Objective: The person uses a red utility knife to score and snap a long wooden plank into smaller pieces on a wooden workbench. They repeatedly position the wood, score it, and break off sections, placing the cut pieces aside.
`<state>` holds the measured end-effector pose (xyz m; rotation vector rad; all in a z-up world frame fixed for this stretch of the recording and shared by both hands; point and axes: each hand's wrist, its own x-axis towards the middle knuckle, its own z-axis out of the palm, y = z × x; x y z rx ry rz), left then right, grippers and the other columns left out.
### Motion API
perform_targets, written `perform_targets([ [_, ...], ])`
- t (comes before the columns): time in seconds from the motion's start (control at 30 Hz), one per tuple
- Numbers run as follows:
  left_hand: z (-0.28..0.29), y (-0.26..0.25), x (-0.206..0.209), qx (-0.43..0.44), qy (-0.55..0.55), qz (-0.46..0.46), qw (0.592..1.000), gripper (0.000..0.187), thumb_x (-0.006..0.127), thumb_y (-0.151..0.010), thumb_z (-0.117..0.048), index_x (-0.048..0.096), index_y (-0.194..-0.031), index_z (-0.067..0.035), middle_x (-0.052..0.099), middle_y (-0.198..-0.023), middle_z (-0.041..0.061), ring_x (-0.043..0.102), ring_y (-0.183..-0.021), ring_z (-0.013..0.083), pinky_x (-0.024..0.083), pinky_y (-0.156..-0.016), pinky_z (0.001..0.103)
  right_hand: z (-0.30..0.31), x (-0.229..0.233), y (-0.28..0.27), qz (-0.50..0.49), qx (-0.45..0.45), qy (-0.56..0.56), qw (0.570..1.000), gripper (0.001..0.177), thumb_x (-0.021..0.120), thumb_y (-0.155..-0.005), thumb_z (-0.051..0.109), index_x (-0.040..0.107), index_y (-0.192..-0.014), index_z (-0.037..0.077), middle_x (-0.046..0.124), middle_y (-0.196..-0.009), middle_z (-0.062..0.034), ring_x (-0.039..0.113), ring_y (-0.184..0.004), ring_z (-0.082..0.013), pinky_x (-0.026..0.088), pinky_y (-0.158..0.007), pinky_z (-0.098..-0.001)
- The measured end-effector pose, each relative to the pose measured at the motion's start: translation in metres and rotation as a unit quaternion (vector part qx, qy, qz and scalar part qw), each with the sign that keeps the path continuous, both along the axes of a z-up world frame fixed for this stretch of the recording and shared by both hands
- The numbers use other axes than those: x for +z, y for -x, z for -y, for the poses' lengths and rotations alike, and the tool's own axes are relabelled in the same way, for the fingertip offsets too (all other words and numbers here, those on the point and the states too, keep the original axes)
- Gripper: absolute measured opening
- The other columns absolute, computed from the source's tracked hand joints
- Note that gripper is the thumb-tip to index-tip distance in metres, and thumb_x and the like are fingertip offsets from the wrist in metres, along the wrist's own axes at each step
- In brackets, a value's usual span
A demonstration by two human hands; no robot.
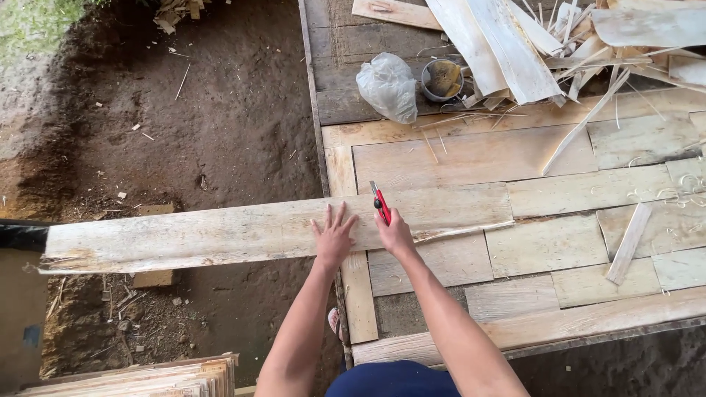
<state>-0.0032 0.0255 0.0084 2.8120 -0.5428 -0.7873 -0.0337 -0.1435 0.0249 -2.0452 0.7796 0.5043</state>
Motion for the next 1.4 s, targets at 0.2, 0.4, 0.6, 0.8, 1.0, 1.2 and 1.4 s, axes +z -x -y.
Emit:
perform_targets([
  [0.2,0.001,0.002,0.010,0.013,-0.010,-0.008,1.000,0.076,0.065,-0.096,-0.035,0.027,-0.161,-0.037,0.007,-0.173,-0.005,0.003,-0.159,0.0315,0.013,-0.119,0.075,-0.017,0.013,-0.003,-0.014,0.057,0.015,0.998,0.051,0.031,-0.105,0.050,0.058,-0.129,0.016,0.071,-0.116,-0.0236,0.068,-0.115,-0.0432,0.056,-0.094,-0.0549],
  [0.4,0.007,0.000,0.002,0.007,-0.050,-0.008,0.999,0.079,0.068,-0.095,-0.038,0.026,-0.162,-0.038,0.005,-0.173,-0.007,0.002,-0.159,0.0305,0.014,-0.118,0.076,-0.028,0.021,-0.003,-0.013,0.109,0.049,0.993,0.040,0.032,-0.102,0.027,0.045,-0.131,0.002,0.068,-0.115,-0.0329,0.069,-0.109,-0.0511,0.057,-0.089,-0.0600],
  [0.6,0.005,-0.003,0.013,-0.002,-0.074,-0.005,0.997,0.078,0.067,-0.093,-0.043,0.028,-0.160,-0.041,0.006,-0.173,-0.007,0.003,-0.159,0.0293,0.012,-0.117,0.077,-0.031,0.014,-0.005,-0.003,0.060,-0.001,0.998,0.040,0.040,-0.090,0.023,0.043,-0.122,0.000,0.070,-0.104,-0.0299,0.076,-0.079,-0.0397,0.063,-0.078,-0.0510],
  [0.8,0.002,-0.018,0.014,-0.053,-0.086,0.024,0.995,0.083,0.076,-0.082,-0.052,0.038,-0.155,-0.040,0.002,-0.174,-0.002,0.002,-0.159,0.0329,0.016,-0.118,0.076,0.010,-0.014,0.030,0.054,-0.019,0.065,0.996,0.033,0.066,-0.088,0.024,0.061,-0.111,0.002,0.072,-0.098,-0.0247,0.071,-0.104,-0.0468,0.057,-0.086,-0.0558],
  [1.0,-0.003,-0.030,-0.002,-0.044,-0.052,0.016,0.998,0.106,0.081,-0.074,-0.057,0.021,-0.160,-0.049,0.009,-0.173,0.000,0.005,-0.159,0.0314,0.015,-0.117,0.077,0.105,-0.027,0.062,0.102,-0.115,0.172,0.973,0.033,0.080,-0.083,0.018,0.064,-0.104,-0.001,0.063,-0.108,-0.0234,0.069,-0.106,-0.0445,0.056,-0.092,-0.0491],
  [1.2,-0.003,-0.028,0.016,-0.013,-0.047,0.004,0.999,0.100,0.082,-0.073,-0.058,0.028,-0.157,-0.051,0.007,-0.173,0.003,0.002,-0.160,0.0294,0.019,-0.116,0.077,0.189,-0.084,0.084,0.045,-0.217,0.196,0.955,0.048,0.084,-0.085,0.039,0.063,-0.111,0.005,0.064,-0.105,-0.0194,0.069,-0.108,-0.0382,0.053,-0.091,-0.0445],
  [1.4,0.003,-0.028,0.017,0.003,-0.056,0.001,0.998,0.098,0.084,-0.072,-0.057,0.032,-0.155,-0.051,0.017,-0.169,0.005,0.006,-0.159,0.0276,0.025,-0.115,0.075,0.208,-0.092,0.083,0.027,-0.270,0.134,0.953,0.039,0.084,-0.081,0.039,0.059,-0.096,0.012,0.075,-0.079,0.0015,0.076,-0.070,-0.0200,0.058,-0.066,-0.0344],
])
